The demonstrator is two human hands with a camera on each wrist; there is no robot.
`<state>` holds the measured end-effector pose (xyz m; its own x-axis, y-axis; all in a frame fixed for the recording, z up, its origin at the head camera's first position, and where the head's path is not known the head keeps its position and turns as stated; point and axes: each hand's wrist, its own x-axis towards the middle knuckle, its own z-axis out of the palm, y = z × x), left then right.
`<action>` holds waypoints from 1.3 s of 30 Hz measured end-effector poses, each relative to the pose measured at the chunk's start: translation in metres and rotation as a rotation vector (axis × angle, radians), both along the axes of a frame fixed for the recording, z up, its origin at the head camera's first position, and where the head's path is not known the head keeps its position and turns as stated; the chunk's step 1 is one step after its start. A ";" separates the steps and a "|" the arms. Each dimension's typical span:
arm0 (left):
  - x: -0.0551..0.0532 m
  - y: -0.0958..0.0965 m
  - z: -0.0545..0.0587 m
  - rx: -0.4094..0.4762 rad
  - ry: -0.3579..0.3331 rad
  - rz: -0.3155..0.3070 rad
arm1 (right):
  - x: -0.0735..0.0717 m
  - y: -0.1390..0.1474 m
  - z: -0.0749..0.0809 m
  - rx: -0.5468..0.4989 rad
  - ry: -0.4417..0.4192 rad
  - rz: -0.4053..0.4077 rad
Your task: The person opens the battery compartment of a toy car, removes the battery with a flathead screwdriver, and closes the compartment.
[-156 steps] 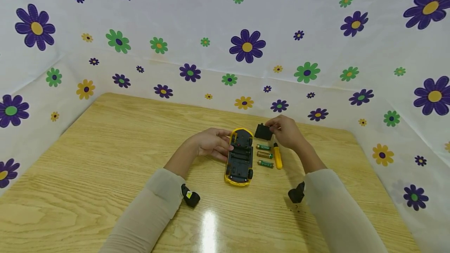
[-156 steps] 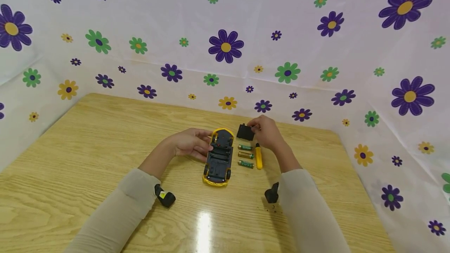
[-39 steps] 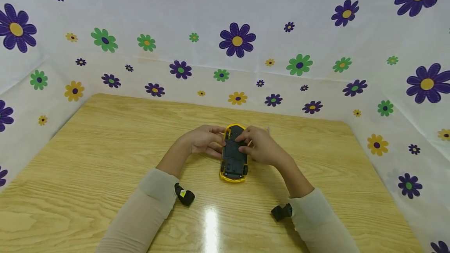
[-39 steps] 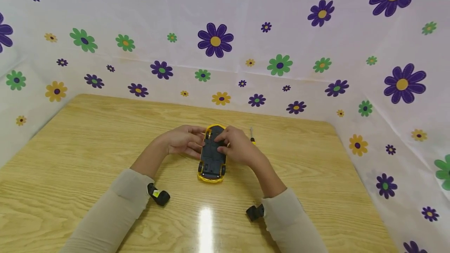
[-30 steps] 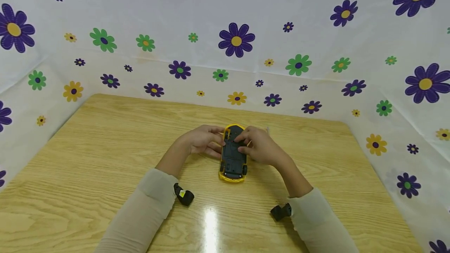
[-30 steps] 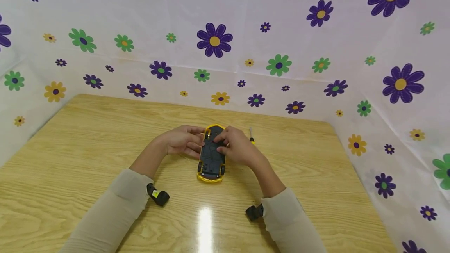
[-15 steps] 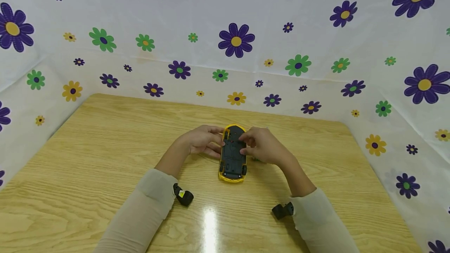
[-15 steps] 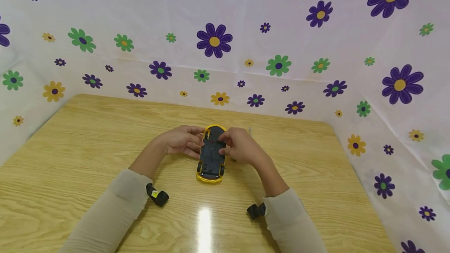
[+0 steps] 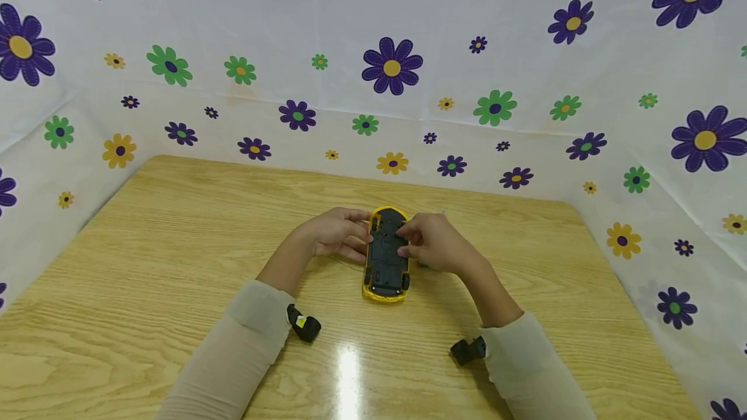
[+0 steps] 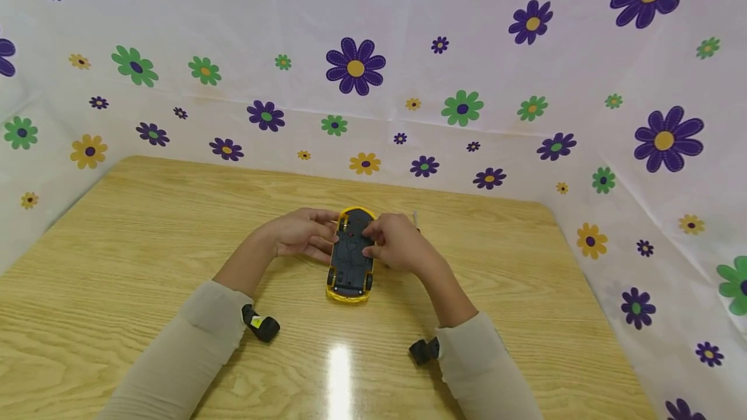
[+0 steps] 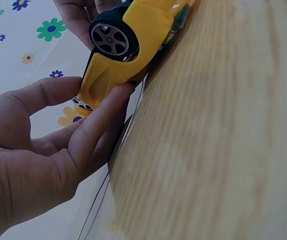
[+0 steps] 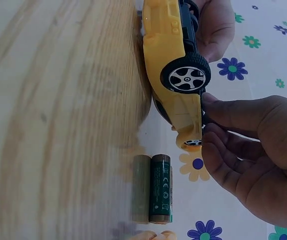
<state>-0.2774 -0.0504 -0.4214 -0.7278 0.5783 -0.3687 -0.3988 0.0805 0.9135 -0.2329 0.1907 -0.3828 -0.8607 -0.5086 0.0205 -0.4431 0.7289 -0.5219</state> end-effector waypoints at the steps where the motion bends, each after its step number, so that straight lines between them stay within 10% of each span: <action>1: 0.000 0.000 0.000 0.000 0.001 -0.001 | 0.000 0.000 -0.001 0.002 0.005 0.003; 39: -0.004 -0.008 0.004 0.006 -0.013 0.019 | 0.006 -0.018 -0.004 -0.063 0.025 0.050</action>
